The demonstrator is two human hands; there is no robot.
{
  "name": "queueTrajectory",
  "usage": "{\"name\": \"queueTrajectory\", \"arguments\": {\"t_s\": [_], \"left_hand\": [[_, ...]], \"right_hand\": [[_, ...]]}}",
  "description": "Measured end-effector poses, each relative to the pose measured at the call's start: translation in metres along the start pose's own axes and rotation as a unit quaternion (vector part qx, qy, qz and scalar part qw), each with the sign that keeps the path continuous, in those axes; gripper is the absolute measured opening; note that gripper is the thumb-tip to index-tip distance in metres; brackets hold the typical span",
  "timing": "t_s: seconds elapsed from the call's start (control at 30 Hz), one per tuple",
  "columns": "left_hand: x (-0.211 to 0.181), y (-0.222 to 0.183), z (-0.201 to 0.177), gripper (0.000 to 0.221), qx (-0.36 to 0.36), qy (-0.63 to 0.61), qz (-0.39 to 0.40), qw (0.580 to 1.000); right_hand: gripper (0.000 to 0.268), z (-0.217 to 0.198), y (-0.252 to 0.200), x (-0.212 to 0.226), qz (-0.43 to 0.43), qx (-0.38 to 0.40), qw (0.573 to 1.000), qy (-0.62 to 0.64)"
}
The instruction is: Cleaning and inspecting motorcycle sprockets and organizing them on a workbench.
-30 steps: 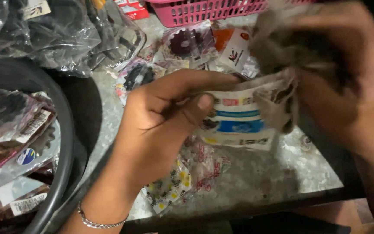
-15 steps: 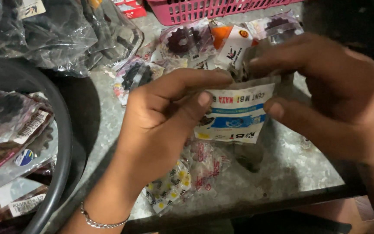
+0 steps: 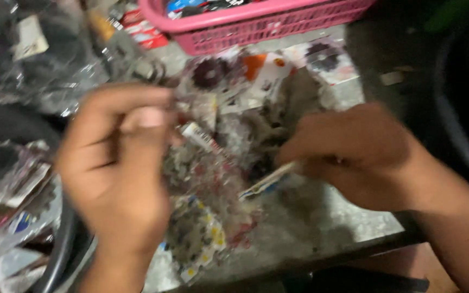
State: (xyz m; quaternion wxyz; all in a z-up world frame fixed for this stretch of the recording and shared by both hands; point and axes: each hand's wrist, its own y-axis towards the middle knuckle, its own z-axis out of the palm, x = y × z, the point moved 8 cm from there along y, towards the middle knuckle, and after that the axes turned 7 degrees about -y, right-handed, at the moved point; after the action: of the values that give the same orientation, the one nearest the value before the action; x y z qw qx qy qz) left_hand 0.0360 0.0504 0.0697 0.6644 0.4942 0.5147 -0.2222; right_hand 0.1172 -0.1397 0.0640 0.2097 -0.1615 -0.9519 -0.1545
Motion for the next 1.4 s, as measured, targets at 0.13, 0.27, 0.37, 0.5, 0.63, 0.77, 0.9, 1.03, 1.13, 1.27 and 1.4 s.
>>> {"name": "queueTrajectory", "arguments": {"t_s": [0.13,0.27,0.37,0.5,0.63,0.77,0.9,1.03,1.13,1.27,1.4], "left_hand": [[0.013,-0.002,-0.020,0.011,-0.085,-0.119,-0.005,0.989],[0.020,0.005,-0.016,0.012,-0.055,-0.043,-0.013,0.998],[0.017,0.006,-0.001,0.016,0.018,0.067,-0.030,0.997],[-0.007,0.007,0.026,0.016,0.110,0.169,0.051,0.978],[-0.011,0.002,0.039,0.016,0.171,0.201,0.107,0.959],[-0.003,0.000,0.042,0.019,0.179,0.267,0.141,0.936],[0.011,-0.003,0.040,0.018,0.199,0.322,0.122,0.918],[0.009,-0.005,0.040,0.014,0.253,0.369,0.103,0.888],[0.006,-0.007,0.034,0.013,0.312,0.359,0.063,0.877],[0.034,-0.023,0.026,0.033,0.417,0.407,-0.067,0.810],[0.027,-0.024,0.017,0.013,0.400,0.428,-0.083,0.807]], "right_hand": [[0.035,-0.026,-0.033,-0.052,-0.016,-0.107,0.762,0.638],[0.016,-0.029,-0.021,-0.008,-0.024,-0.247,0.912,0.328],[0.019,-0.016,-0.003,0.008,0.005,-0.119,0.981,0.151],[0.017,-0.014,0.004,0.015,0.000,-0.097,0.991,0.095],[0.022,-0.016,0.007,0.012,-0.010,-0.095,0.994,-0.060],[0.090,0.009,0.004,-0.015,0.037,0.042,0.984,-0.168],[0.131,0.049,-0.013,-0.040,0.064,0.166,0.941,-0.287],[0.069,0.047,-0.011,-0.040,0.064,0.158,0.927,-0.335],[0.070,0.052,-0.015,-0.051,0.072,0.186,0.902,-0.384],[0.072,0.052,-0.019,-0.057,0.095,0.192,0.892,-0.398],[0.074,0.054,-0.021,-0.058,0.089,0.204,0.883,-0.413]]}}
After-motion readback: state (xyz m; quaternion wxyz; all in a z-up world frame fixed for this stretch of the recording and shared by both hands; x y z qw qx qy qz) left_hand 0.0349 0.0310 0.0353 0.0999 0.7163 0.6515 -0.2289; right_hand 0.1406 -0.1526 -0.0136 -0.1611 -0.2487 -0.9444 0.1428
